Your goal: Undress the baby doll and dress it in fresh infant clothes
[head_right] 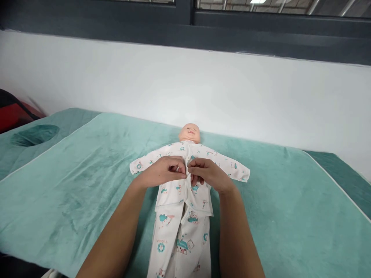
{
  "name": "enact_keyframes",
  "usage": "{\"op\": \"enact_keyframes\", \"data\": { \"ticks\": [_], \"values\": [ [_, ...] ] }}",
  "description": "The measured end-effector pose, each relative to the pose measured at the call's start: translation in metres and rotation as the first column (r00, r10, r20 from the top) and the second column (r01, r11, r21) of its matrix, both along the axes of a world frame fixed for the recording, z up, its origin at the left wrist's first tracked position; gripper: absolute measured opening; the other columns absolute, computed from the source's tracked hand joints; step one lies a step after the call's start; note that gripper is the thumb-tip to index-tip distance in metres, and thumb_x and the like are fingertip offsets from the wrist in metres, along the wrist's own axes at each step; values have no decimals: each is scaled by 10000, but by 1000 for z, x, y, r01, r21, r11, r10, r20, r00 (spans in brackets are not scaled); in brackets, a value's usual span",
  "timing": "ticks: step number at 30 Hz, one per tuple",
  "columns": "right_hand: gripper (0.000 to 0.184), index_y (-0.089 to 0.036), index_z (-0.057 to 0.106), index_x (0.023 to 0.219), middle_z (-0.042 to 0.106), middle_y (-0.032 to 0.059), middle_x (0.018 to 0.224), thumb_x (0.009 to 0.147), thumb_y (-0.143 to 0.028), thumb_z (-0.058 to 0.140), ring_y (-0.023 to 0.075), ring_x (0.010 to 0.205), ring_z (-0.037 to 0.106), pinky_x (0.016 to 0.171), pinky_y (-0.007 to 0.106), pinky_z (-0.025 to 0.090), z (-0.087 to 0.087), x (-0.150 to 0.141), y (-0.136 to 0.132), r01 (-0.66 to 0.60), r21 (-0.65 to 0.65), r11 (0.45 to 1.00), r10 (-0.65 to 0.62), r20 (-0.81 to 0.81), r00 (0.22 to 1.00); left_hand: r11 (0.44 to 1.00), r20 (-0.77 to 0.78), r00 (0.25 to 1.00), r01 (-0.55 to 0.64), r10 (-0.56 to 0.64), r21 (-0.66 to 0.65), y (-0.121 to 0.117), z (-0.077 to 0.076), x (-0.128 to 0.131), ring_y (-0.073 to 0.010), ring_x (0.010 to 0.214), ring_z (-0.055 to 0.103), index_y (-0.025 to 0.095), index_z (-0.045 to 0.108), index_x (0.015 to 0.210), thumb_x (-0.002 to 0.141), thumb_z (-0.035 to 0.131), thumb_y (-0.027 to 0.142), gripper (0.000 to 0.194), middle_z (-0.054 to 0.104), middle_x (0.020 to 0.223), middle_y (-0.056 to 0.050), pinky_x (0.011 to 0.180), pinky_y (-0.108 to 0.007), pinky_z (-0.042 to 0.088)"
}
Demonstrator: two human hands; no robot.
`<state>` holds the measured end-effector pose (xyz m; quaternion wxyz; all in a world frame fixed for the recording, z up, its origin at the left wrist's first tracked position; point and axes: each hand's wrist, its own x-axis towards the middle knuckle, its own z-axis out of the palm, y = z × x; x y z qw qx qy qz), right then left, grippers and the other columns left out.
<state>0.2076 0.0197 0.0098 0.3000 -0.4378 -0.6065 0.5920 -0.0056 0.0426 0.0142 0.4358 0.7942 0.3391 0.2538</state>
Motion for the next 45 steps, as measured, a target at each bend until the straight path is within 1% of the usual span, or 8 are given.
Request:
{"op": "enact_keyframes", "data": {
  "ticks": [5, 11, 15, 20, 25, 29, 34, 45],
  "values": [
    [184, -175, 628, 837, 641, -4, 606, 848, -357, 654, 96, 528, 528, 493, 212, 364, -1, 1, 1, -35, 22, 999, 36, -38, 999, 972, 166, 984, 106, -71, -209, -3, 3, -2, -94, 627, 472, 167, 626, 850, 848, 637, 345, 178, 556, 697, 24, 557, -216, 351],
    [91, -186, 599, 847, 597, -20, 680, 815, -248, 656, 109, 630, 565, 589, 228, 445, 2, -1, -3, -47, -13, 999, 46, -90, 995, 941, 298, 954, 134, -37, -311, -3, -1, -2, -105, 688, 562, 150, 637, 840, 815, 697, 288, 152, 624, 738, -3, 615, -222, 429],
    [104, -186, 617, 858, 563, -25, 731, 759, -154, 613, 97, 643, 547, 600, 220, 458, -3, 0, 0, -60, 10, 998, 61, -184, 981, 935, 347, 938, 115, 9, -336, -2, -4, 0, -103, 709, 584, 138, 660, 845, 805, 723, 279, 159, 648, 769, -24, 652, -228, 476],
    [117, -197, 606, 843, 532, -34, 731, 741, -141, 618, 79, 601, 500, 537, 194, 433, -12, 4, 6, -34, 14, 999, 37, -285, 958, 922, 366, 930, 125, 19, -365, -1, -7, 5, -90, 620, 579, 134, 665, 853, 808, 727, 283, 167, 646, 736, -20, 553, -210, 482],
    [68, -198, 605, 871, 526, -41, 716, 822, -210, 651, 70, 597, 499, 538, 184, 438, -13, 2, 5, -26, 28, 999, 33, -267, 963, 910, 396, 918, 138, 31, -390, 1, -10, 7, -90, 596, 588, 137, 634, 834, 790, 745, 255, 168, 645, 701, -9, 534, -207, 498],
    [162, -197, 602, 878, 540, -37, 719, 828, -299, 717, 88, 632, 551, 558, 198, 477, -14, 3, 5, -45, 44, 998, 55, -262, 963, 910, 404, 914, 143, 29, -389, 1, -10, 7, -83, 591, 583, 145, 607, 824, 785, 754, 263, 193, 634, 683, 4, 526, -197, 488],
    [226, -193, 604, 875, 549, -42, 688, 775, -292, 782, 88, 582, 546, 515, 201, 479, -20, 5, 8, -49, 57, 997, 64, -289, 955, 913, 401, 916, 142, 26, -382, 1, -11, 7, -90, 607, 595, 147, 601, 824, 798, 746, 284, 201, 645, 689, -4, 534, -199, 483],
    [179, -192, 603, 851, 553, -50, 627, 825, -297, 746, 63, 452, 501, 407, 173, 420, -30, 5, 12, -16, 95, 995, 50, -362, 931, 910, 420, 907, 160, 18, -383, 1, -12, 8, -99, 608, 616, 153, 594, 891, 824, 721, 314, 216, 656, 698, -12, 516, -190, 466]
  ]
}}
